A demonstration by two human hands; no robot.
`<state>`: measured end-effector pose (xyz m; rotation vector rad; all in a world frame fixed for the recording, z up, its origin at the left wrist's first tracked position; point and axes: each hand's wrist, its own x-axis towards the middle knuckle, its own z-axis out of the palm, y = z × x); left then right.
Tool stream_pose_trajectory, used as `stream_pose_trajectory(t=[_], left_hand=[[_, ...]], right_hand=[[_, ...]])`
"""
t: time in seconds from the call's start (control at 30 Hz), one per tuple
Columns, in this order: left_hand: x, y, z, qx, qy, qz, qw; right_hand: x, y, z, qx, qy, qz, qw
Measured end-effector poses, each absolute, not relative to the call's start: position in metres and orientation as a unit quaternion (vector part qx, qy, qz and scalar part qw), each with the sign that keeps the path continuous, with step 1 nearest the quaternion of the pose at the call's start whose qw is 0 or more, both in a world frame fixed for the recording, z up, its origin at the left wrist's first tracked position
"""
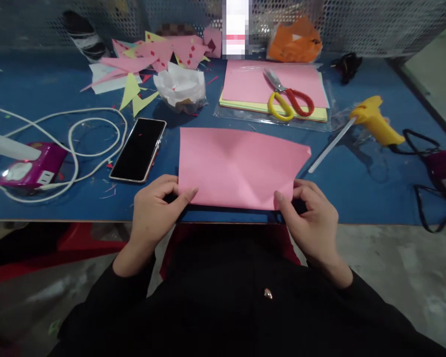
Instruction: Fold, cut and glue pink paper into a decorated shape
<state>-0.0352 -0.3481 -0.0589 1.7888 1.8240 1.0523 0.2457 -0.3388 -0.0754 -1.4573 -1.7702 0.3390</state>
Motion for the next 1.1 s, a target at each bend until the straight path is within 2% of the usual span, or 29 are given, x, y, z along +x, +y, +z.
stream_pose_trajectory(t=[0.27, 0.43, 0.63, 0.83, 1.0, 1.1], left_hand=[[-0.039, -0.348, -0.061, 0.662, 0.638, 0.356, 0.168], [-0.043, -0.349, -0.06, 0.69, 0.617, 0.34, 0.168], [-0.039, -0.339, -0.05, 0.614, 0.69, 0.345, 0.169], [-0.035, -0.34, -0.047, 0.586, 0.7, 0.392, 0.114], [-0.041, -0.356, -0.056, 0.652, 0.664, 0.328, 0.162], [-0.044, -0.36, -0.058, 0.689, 0.645, 0.298, 0.145]], right_hand=[[0.243, -0.341, -0.071, -0.597, -0.705, 0.134, 0.358], [0.24, -0.34, -0.071, -0.629, -0.663, 0.116, 0.389], [0.233, -0.324, -0.069, -0.618, -0.68, 0.135, 0.37], [0.228, -0.316, -0.058, -0.598, -0.685, 0.068, 0.41], [0.244, -0.339, -0.064, -0.608, -0.696, 0.158, 0.346], [0.247, -0.345, -0.063, -0.617, -0.679, 0.197, 0.345]])
